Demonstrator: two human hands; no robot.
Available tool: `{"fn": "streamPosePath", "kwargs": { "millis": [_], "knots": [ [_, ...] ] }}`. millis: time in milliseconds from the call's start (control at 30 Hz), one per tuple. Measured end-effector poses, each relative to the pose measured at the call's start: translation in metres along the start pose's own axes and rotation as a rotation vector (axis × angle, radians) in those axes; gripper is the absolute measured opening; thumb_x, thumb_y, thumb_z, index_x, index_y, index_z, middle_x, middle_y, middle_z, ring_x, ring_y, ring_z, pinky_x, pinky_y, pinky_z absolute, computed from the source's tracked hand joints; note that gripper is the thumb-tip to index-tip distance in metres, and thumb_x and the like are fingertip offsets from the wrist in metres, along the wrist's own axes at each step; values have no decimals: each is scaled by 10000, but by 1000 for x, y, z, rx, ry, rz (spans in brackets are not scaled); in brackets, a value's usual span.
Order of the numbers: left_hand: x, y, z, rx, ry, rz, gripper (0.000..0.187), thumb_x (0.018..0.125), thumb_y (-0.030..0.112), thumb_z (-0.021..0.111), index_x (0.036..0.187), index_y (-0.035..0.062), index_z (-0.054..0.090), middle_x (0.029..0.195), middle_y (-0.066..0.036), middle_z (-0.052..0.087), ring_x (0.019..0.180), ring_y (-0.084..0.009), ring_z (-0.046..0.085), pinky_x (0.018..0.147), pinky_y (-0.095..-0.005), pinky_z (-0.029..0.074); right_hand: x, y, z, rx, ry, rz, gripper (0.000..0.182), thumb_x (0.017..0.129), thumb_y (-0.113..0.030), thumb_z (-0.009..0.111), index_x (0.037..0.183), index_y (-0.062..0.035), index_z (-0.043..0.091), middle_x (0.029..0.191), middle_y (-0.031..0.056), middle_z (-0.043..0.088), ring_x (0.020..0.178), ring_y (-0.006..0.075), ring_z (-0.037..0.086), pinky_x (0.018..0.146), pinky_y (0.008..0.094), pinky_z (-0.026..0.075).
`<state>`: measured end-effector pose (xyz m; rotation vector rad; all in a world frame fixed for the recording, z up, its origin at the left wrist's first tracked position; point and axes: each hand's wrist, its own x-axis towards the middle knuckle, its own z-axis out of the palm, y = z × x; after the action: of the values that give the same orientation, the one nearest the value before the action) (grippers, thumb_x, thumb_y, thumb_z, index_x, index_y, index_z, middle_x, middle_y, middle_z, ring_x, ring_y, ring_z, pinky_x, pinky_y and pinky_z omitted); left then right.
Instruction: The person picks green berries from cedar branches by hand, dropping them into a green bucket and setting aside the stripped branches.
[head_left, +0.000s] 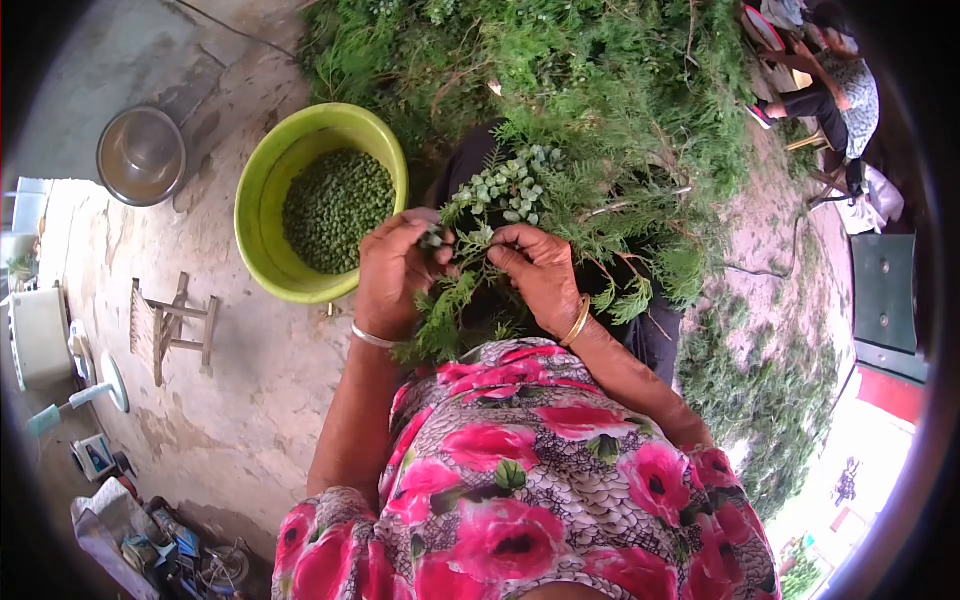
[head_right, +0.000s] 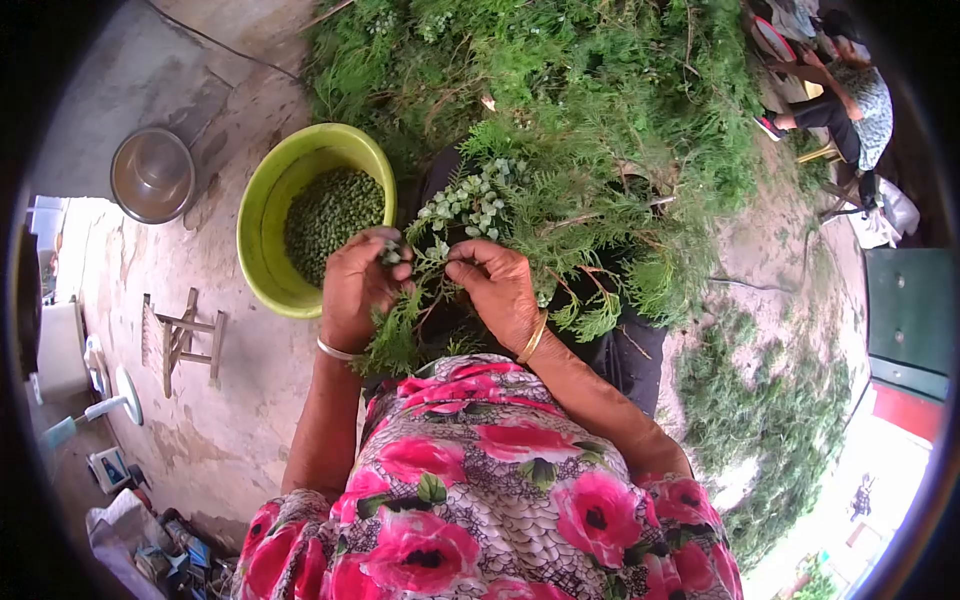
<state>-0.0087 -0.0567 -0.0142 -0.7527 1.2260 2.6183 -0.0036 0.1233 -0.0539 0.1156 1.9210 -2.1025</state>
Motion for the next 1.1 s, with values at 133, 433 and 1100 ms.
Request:
{"fn": "streamPosePath", "kwargs": {
  "millis": [133,433,1100],
  "knots": [
    [8,-12,-3,477,-152,-21,216,857,224,673,857,9,658,719,-7,620,608,-84,539,533,-215,436,1,-2,-2,-180,-21,-226,101,821,51,632,911,7,647,809,25,655,742,79,580,693,242,485],
    [2,-22,8,1128,-331,536,112,775,52,690,797,-49,644,611,-35,591,561,-52,502,507,-242,414,4,-4,-6,-432,-46,-186,118,757,-7,647,874,5,661,777,130,676,733,203,660,690,306,504],
    [8,-10,-51,90,14,-11,136,793,75,641,912,9,630,763,-70,612,581,-109,538,494,-243,449,5,4,-9,-414,-56,-188,86,798,-33,666,864,17,644,738,74,665,675,133,612,645,279,482]
  ]
}}
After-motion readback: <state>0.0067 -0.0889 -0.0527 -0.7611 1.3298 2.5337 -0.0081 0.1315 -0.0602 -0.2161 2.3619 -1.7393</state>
